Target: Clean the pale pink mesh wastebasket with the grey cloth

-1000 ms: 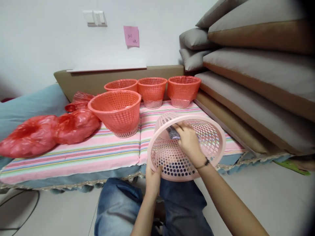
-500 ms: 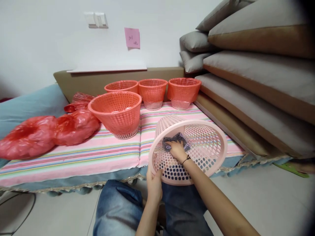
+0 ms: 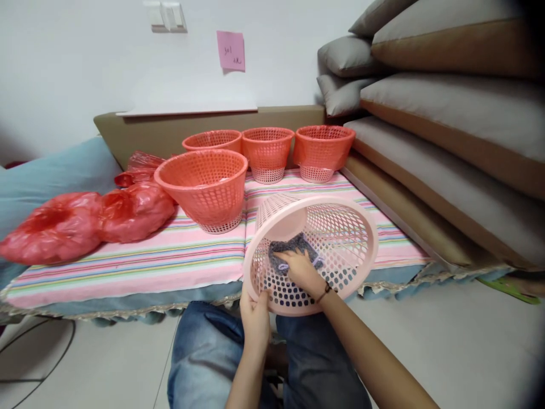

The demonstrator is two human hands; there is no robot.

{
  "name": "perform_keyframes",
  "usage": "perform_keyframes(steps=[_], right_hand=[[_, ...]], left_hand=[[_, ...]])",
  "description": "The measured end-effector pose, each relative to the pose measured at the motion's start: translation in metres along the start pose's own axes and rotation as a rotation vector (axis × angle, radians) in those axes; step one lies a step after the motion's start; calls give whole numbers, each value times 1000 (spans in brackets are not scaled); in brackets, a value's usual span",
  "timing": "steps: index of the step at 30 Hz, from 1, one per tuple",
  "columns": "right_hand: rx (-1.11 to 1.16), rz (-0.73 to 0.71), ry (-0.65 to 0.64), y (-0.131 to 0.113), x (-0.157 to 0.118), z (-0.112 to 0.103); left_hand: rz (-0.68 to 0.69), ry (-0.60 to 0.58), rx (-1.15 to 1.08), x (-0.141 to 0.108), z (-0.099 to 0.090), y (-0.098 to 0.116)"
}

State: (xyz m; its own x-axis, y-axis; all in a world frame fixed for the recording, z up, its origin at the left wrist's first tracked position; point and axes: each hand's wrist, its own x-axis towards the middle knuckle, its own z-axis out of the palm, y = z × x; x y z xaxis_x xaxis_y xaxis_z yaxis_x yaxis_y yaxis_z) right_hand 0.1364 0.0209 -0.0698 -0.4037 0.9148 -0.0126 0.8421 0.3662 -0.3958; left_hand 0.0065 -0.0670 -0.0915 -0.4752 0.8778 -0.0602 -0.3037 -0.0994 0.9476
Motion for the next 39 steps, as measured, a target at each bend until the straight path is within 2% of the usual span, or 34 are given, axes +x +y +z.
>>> perform_keyframes(steps=[7, 11, 15, 19, 22, 24, 28, 31, 33, 35, 37, 39], right_hand=[[55, 66, -218, -16, -102, -17], [17, 124, -291, -21, -139, -17], [-57, 158, -257, -11, -147, -18], [-112, 150, -237, 5, -139, -26], [-55, 118, -218, 11, -133, -33], [83, 83, -126, 13, -130, -40], [567, 2, 211, 9, -114, -61], [1043, 92, 466, 5, -86, -67], [1425, 209, 542, 3, -63, -57], [1723, 363, 519, 3, -43, -36], [1879, 510, 511, 2, -31, -12], [1945, 588, 535, 1, -27, 8]], left_hand=[[61, -69, 89, 0, 3, 4], [75, -96, 99, 3, 2, 4], [111, -141, 126, 22, -3, 16], [182, -235, 206, 43, -1, 45], [207, -263, 282, 47, 4, 61], [226, -258, 304, 44, 6, 62], [237, -253, 315, 32, 6, 49], [243, -253, 317, 25, 6, 42], [251, -231, 338, 22, 7, 42], [259, -191, 374, 22, 9, 43], [275, -146, 419, 23, 8, 44], [281, -120, 453, 24, 5, 45]])
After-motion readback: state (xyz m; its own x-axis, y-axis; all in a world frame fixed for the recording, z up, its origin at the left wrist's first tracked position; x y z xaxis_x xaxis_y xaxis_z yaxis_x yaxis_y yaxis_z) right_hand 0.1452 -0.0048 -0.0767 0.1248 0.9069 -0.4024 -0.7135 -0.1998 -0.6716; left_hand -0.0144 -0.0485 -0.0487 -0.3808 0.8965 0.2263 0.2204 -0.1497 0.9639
